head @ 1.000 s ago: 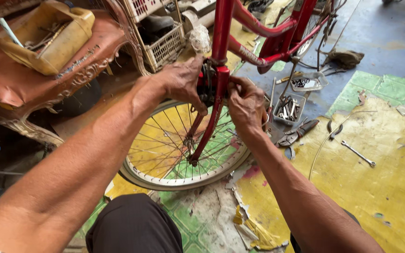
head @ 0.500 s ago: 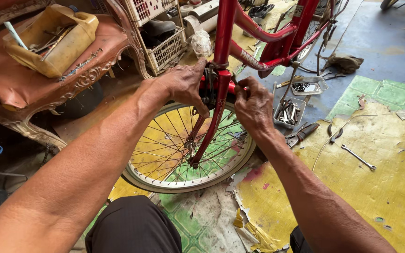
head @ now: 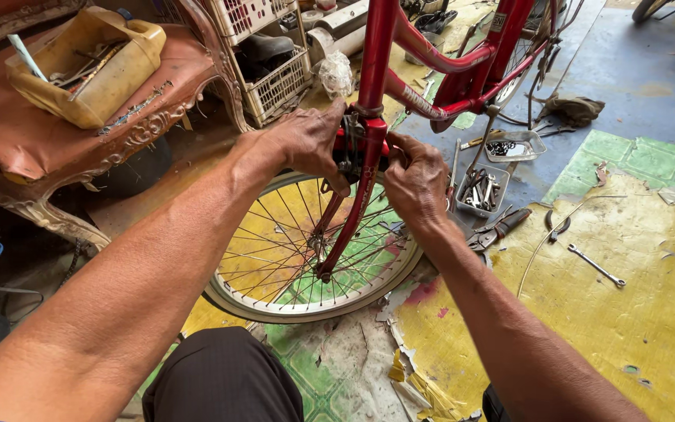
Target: The person adjusts the front brake assembly of a red bicycle using a wrench and a screwdriver. They tighten bolts on the brake caliper and make fine adjustments to the brake pads while seated on the floor.
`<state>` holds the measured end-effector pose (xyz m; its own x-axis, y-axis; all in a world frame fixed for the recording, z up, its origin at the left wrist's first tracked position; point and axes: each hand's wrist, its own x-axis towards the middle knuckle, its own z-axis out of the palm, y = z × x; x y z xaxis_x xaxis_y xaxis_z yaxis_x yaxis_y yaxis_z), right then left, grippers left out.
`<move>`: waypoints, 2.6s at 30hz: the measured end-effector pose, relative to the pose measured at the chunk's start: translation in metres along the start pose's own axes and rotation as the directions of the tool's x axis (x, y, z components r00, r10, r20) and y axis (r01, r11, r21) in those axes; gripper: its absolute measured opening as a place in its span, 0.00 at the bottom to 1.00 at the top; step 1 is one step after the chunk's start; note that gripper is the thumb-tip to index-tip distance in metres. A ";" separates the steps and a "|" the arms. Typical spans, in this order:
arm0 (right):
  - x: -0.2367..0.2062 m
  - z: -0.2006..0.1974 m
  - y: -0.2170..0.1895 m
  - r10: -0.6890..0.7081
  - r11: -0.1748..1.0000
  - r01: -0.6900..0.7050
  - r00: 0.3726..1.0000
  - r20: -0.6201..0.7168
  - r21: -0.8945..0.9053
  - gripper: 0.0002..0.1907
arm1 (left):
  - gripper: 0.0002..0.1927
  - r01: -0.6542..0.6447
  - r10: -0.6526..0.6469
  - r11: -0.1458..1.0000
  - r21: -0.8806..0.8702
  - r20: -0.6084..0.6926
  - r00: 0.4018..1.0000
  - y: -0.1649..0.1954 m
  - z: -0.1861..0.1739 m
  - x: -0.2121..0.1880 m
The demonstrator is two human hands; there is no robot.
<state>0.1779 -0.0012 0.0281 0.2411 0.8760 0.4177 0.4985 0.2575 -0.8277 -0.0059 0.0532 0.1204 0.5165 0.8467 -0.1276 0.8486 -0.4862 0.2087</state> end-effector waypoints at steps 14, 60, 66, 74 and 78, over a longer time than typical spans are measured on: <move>0.014 -0.013 -0.018 0.010 0.998 0.006 0.973 0.229 -0.067 0.22 | 0.62 0.002 -0.002 0.999 0.049 0.010 1.000 0.003 -0.002 -0.001; -0.018 -0.008 0.013 0.163 0.957 -0.199 0.971 0.177 0.212 0.12 | 0.55 -0.066 0.060 0.993 0.096 0.063 0.996 -0.021 -0.006 0.021; -0.043 0.015 0.026 0.171 0.924 -0.186 0.982 0.074 0.333 0.14 | 0.75 -0.151 0.142 0.987 0.058 0.140 0.980 -0.031 -0.019 0.018; -0.053 0.030 0.016 0.231 0.917 -0.239 0.971 0.064 0.320 0.16 | 0.43 -0.032 0.029 0.999 0.018 0.134 0.991 -0.034 -0.013 0.013; -0.052 0.035 0.016 0.239 0.911 -0.240 0.970 0.046 0.336 0.14 | 0.28 0.017 -0.029 0.997 0.072 0.168 0.985 -0.037 -0.009 0.018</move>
<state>0.1439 -0.0284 -0.0197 0.3150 0.9298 0.1903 0.1159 0.1613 -0.9801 -0.0295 0.0881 0.1194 0.5036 0.8120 -0.2950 0.8633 -0.4860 0.1358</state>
